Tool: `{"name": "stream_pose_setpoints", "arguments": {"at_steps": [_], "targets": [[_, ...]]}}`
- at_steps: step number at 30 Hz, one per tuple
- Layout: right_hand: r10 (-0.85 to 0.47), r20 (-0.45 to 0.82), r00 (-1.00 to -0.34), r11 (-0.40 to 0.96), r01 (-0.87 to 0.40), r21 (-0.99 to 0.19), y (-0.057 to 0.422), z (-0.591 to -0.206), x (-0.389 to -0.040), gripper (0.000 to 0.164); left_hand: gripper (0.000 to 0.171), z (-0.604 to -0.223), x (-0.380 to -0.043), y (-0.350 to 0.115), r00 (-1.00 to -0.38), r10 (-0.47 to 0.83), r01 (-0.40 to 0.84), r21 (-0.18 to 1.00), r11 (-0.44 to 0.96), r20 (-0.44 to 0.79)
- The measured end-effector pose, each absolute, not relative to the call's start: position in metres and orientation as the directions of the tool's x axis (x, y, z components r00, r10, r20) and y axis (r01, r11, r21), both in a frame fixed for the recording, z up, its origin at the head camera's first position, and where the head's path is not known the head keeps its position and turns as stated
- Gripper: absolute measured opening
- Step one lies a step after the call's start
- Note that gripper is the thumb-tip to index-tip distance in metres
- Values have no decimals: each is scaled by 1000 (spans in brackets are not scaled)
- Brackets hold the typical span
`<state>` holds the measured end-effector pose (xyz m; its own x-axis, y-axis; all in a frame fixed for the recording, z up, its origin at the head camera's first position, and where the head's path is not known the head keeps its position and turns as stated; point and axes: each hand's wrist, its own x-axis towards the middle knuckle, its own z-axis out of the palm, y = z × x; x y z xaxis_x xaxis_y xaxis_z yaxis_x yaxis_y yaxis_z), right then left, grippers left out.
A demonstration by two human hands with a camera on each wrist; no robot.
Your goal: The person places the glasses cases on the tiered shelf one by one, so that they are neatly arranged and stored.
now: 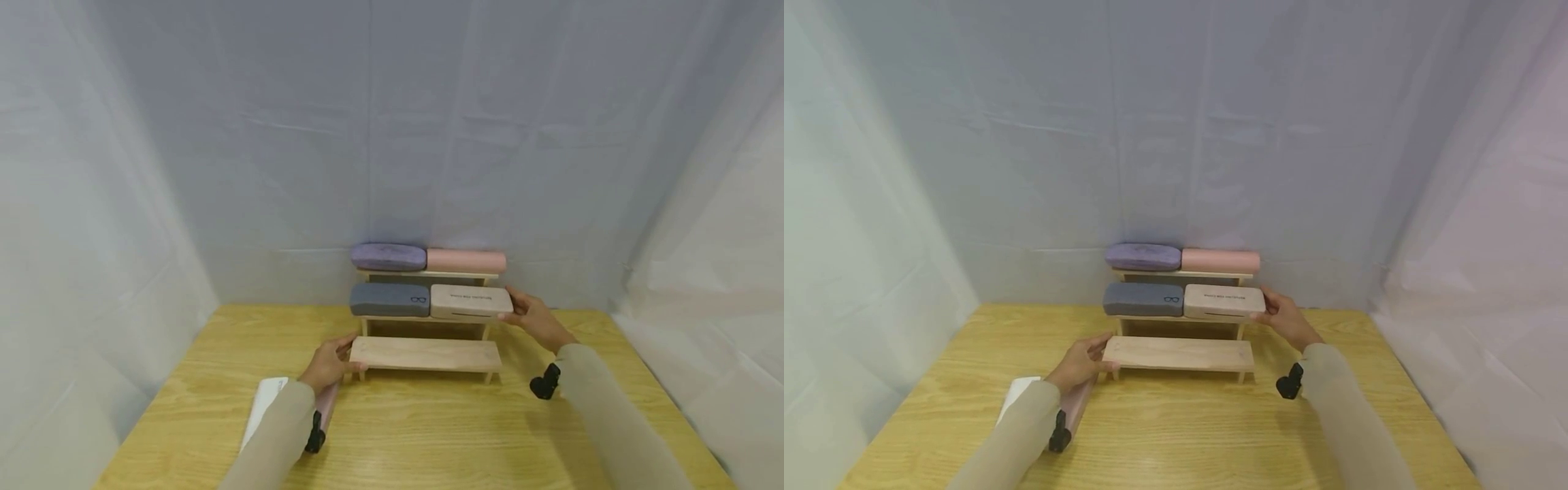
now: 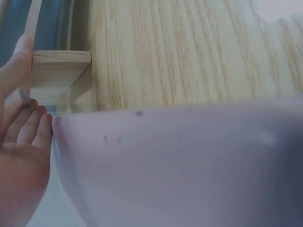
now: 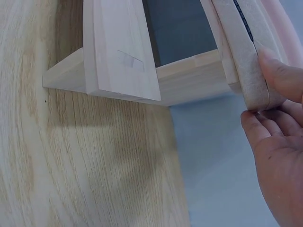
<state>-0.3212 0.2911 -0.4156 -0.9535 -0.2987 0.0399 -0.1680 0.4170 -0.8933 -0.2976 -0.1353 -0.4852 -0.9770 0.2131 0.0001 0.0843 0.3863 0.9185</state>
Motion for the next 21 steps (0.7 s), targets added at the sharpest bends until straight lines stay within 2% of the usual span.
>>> {"name": "stream_pose_setpoints", "arguments": {"at_steps": [21], "targets": [[-337, 59, -940, 352, -184, -918, 284, -419, -330, 80, 77, -485, -295, -136, -980, 200, 80, 910, 408, -4]]}}
